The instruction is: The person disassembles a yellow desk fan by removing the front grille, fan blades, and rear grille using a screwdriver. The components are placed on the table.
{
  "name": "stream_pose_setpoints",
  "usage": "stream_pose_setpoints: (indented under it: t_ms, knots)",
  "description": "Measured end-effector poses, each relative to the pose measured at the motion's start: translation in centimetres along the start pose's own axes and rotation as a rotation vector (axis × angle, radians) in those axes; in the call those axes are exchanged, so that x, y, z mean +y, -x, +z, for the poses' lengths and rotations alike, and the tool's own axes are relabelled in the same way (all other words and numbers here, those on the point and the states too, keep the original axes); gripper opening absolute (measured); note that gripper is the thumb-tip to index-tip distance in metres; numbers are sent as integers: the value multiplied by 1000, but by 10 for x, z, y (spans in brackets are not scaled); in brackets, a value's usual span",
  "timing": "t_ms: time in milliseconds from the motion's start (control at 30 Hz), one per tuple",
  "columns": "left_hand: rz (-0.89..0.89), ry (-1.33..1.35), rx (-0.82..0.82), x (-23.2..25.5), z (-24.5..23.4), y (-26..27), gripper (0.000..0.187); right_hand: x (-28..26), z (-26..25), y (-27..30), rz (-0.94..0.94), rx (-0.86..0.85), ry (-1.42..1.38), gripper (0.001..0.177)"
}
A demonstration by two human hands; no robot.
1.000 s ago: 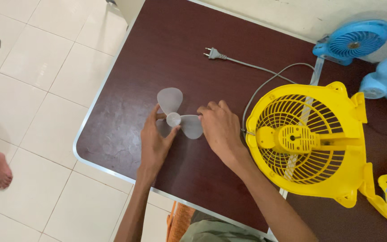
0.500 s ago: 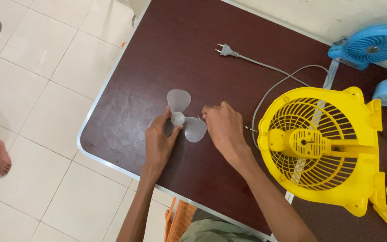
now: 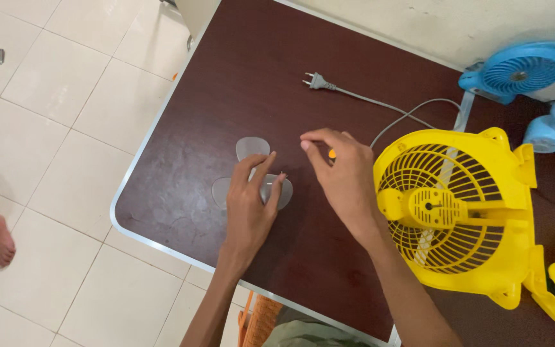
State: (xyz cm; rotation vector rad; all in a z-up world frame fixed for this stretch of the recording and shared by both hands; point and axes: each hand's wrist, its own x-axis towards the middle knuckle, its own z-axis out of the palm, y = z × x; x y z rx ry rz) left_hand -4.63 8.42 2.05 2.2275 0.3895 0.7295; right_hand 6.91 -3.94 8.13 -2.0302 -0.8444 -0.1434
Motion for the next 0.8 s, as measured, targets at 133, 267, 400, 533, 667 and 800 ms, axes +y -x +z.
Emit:
stream_pose_setpoints:
  t_ms: [133,267,400,533,667,800]
  knots:
    - [95,38,26,30,11,-18,37,-7,-34,-7,191,131,-46,13]
    - [177,89,-28,60,32,-26,38,19,-70,0,272,192,13,13]
    - [281,127,-107,86,61,-28,36,62,-98,23,297,235,45,14]
    - [351,142,-223,106,89,-23,35,95,-127,50,343,303,-16,19]
    - [442,83,-379,120,120,-15,42,109,-152,70,391,341,-126,25]
    - [471,-26,-513,134,152,-4,70,125,-163,86,395,374,-141,29]
